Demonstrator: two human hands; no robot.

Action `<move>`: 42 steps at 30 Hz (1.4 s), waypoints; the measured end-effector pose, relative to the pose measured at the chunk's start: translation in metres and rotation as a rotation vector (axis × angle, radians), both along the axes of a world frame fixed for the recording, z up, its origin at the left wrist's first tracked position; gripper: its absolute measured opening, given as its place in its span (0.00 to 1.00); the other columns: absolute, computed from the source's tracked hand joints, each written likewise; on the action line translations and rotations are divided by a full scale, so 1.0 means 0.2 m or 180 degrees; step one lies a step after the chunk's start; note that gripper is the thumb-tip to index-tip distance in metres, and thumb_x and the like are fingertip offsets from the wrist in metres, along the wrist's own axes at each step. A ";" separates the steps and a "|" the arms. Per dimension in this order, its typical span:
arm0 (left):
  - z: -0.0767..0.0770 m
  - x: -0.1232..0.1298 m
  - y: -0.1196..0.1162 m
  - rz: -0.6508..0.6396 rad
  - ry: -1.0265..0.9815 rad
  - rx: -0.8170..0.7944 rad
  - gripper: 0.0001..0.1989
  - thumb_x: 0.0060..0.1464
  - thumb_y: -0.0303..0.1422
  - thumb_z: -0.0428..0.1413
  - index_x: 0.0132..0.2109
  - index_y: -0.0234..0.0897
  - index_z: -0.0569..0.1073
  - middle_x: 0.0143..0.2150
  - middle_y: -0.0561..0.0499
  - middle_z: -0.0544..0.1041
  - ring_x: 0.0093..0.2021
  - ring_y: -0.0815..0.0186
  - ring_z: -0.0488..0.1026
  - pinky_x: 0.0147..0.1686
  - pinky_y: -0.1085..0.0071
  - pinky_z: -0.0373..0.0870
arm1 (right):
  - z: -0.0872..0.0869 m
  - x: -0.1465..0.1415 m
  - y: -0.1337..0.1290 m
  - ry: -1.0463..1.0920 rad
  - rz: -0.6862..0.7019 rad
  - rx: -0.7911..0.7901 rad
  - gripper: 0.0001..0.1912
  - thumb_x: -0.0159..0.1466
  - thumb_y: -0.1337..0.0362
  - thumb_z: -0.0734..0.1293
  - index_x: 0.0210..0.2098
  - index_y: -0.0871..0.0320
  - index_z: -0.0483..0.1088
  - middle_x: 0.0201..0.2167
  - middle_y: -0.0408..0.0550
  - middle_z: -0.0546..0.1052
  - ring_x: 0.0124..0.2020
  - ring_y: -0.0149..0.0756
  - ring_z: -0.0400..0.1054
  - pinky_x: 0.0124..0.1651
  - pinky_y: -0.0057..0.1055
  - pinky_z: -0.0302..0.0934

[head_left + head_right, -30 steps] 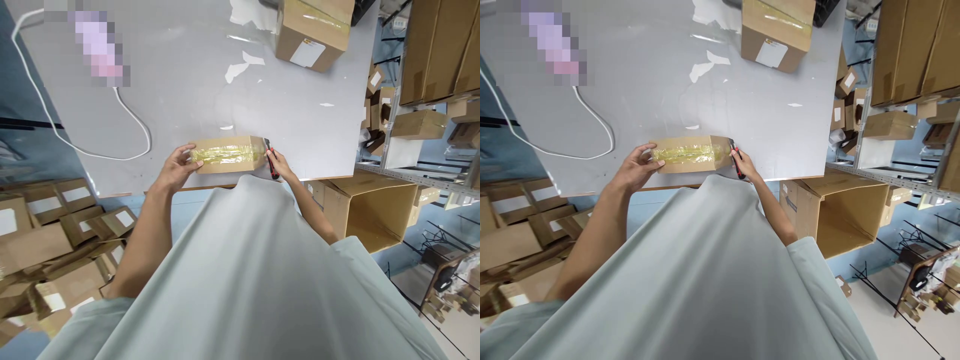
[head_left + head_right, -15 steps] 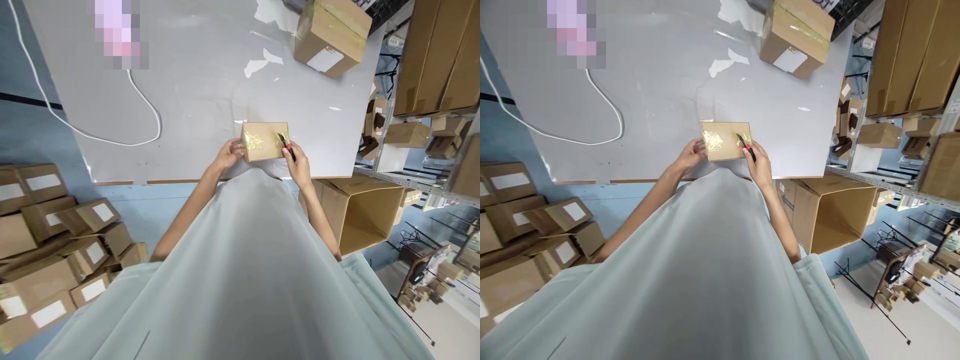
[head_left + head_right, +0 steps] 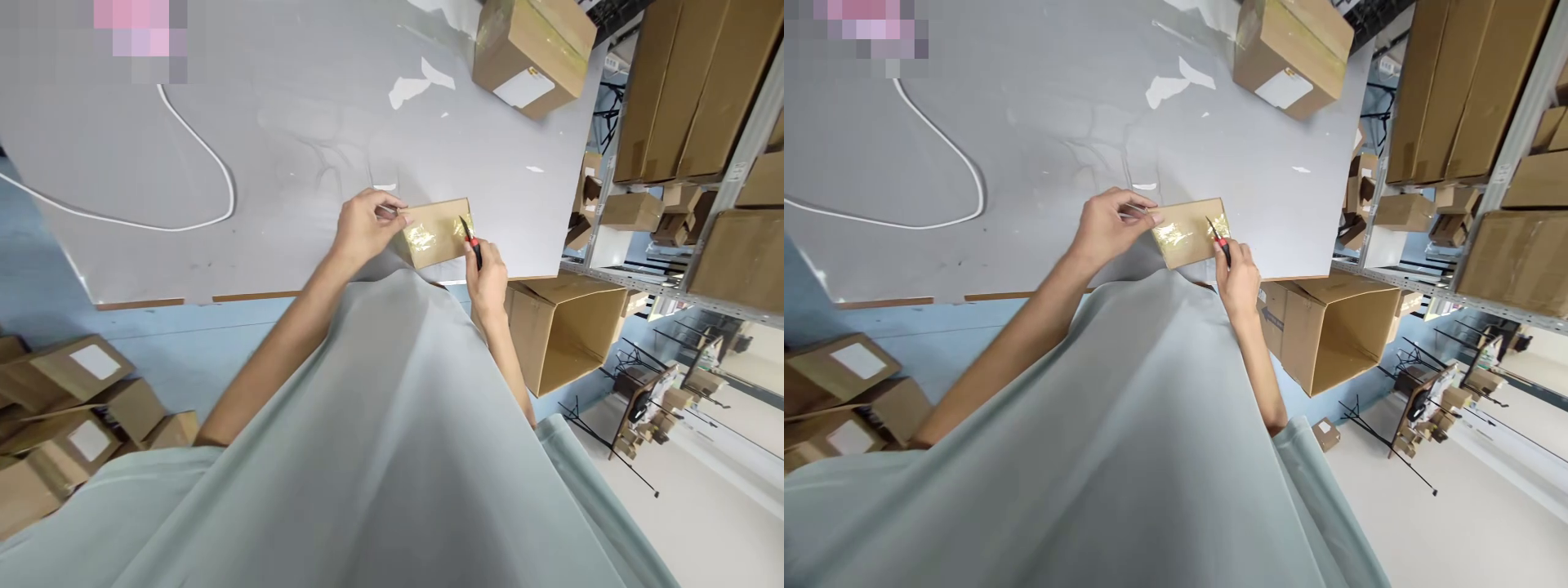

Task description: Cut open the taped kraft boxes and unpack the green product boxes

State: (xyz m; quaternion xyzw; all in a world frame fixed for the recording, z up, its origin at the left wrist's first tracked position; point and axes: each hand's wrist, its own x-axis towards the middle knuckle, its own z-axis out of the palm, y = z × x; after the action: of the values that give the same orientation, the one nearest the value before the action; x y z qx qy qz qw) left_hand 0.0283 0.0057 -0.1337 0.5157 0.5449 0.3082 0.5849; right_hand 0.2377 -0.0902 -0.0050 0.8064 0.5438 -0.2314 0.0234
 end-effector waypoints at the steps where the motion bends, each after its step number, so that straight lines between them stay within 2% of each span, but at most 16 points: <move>1: 0.00 0.00 0.01 -0.0016 -0.0024 0.0001 0.11 0.58 0.36 0.70 0.48 0.41 0.86 0.53 0.48 0.85 0.46 0.61 0.82 0.53 0.64 0.84 | 0.02 -0.04 0.00 0.0069 0.0078 -0.0090 0.29 0.87 0.48 0.50 0.67 0.51 0.76 0.59 0.60 0.84 0.60 0.54 0.81 0.61 0.44 0.73; 3: -0.02 -0.02 0.02 -0.0046 -0.0066 0.0007 0.10 0.58 0.35 0.69 0.48 0.41 0.87 0.52 0.48 0.85 0.45 0.61 0.82 0.53 0.64 0.84 | 0.05 -0.12 -0.01 0.0211 0.0247 -0.0319 0.26 0.87 0.48 0.53 0.68 0.49 0.75 0.56 0.56 0.87 0.57 0.54 0.82 0.59 0.42 0.73; 5: -0.04 -0.03 0.02 -0.0079 -0.0107 0.0022 0.10 0.58 0.35 0.69 0.47 0.40 0.88 0.51 0.48 0.86 0.45 0.60 0.83 0.53 0.64 0.84 | 0.06 -0.21 0.00 0.0283 0.0367 -0.0502 0.24 0.86 0.49 0.55 0.71 0.48 0.74 0.57 0.53 0.87 0.56 0.54 0.83 0.59 0.42 0.73; 10: -0.06 -0.03 0.01 -0.0066 -0.0239 0.0026 0.10 0.59 0.35 0.69 0.47 0.41 0.89 0.50 0.48 0.87 0.47 0.59 0.84 0.55 0.62 0.85 | 0.02 -0.35 0.05 0.0166 0.0392 -0.0744 0.25 0.86 0.50 0.57 0.75 0.48 0.72 0.56 0.54 0.89 0.57 0.57 0.83 0.62 0.46 0.74; 19: -0.09 0.00 0.00 -0.0036 -0.0341 -0.0036 0.11 0.58 0.32 0.69 0.48 0.40 0.90 0.50 0.47 0.87 0.47 0.58 0.86 0.55 0.62 0.85 | 0.00 -0.40 0.02 -0.0096 0.0319 -0.0899 0.31 0.86 0.49 0.52 0.81 0.50 0.66 0.57 0.60 0.87 0.60 0.61 0.83 0.65 0.55 0.74; 24: -0.09 0.02 -0.01 0.0037 -0.0328 -0.0068 0.10 0.57 0.31 0.69 0.46 0.42 0.90 0.50 0.48 0.88 0.46 0.59 0.87 0.54 0.63 0.85 | 0.00 -0.46 0.05 -0.0197 0.0389 -0.0929 0.29 0.86 0.52 0.52 0.78 0.53 0.68 0.53 0.60 0.88 0.57 0.61 0.83 0.62 0.54 0.75; 30: -0.06 0.04 -0.03 0.0190 -0.0185 -0.0097 0.08 0.58 0.32 0.69 0.44 0.40 0.91 0.49 0.47 0.89 0.43 0.60 0.86 0.52 0.62 0.84 | -0.03 -0.50 0.09 -0.0452 0.0368 -0.0964 0.24 0.86 0.58 0.53 0.71 0.57 0.71 0.51 0.65 0.86 0.56 0.61 0.83 0.61 0.55 0.75; 37: -0.09 0.07 -0.08 0.0240 -0.0097 0.0031 0.09 0.60 0.34 0.67 0.46 0.46 0.91 0.46 0.52 0.88 0.46 0.58 0.86 0.53 0.63 0.84 | -0.07 -0.48 0.04 -0.0502 0.0434 -0.1005 0.26 0.86 0.58 0.50 0.71 0.57 0.71 0.53 0.67 0.85 0.58 0.63 0.82 0.61 0.58 0.75; 42: -0.08 0.08 -0.10 0.0285 -0.0015 0.0113 0.09 0.61 0.35 0.66 0.46 0.46 0.90 0.46 0.51 0.89 0.48 0.57 0.86 0.54 0.62 0.84 | -0.10 -0.48 0.02 -0.0464 0.0500 -0.0913 0.23 0.86 0.56 0.54 0.72 0.53 0.71 0.52 0.65 0.85 0.59 0.62 0.82 0.60 0.56 0.76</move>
State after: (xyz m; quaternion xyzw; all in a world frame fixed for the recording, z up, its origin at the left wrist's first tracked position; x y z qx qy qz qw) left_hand 0.0435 -0.0141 -0.1504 0.5004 0.5605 0.3449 0.5626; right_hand 0.1421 -0.0870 -0.0254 0.7644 0.5634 -0.2449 0.1956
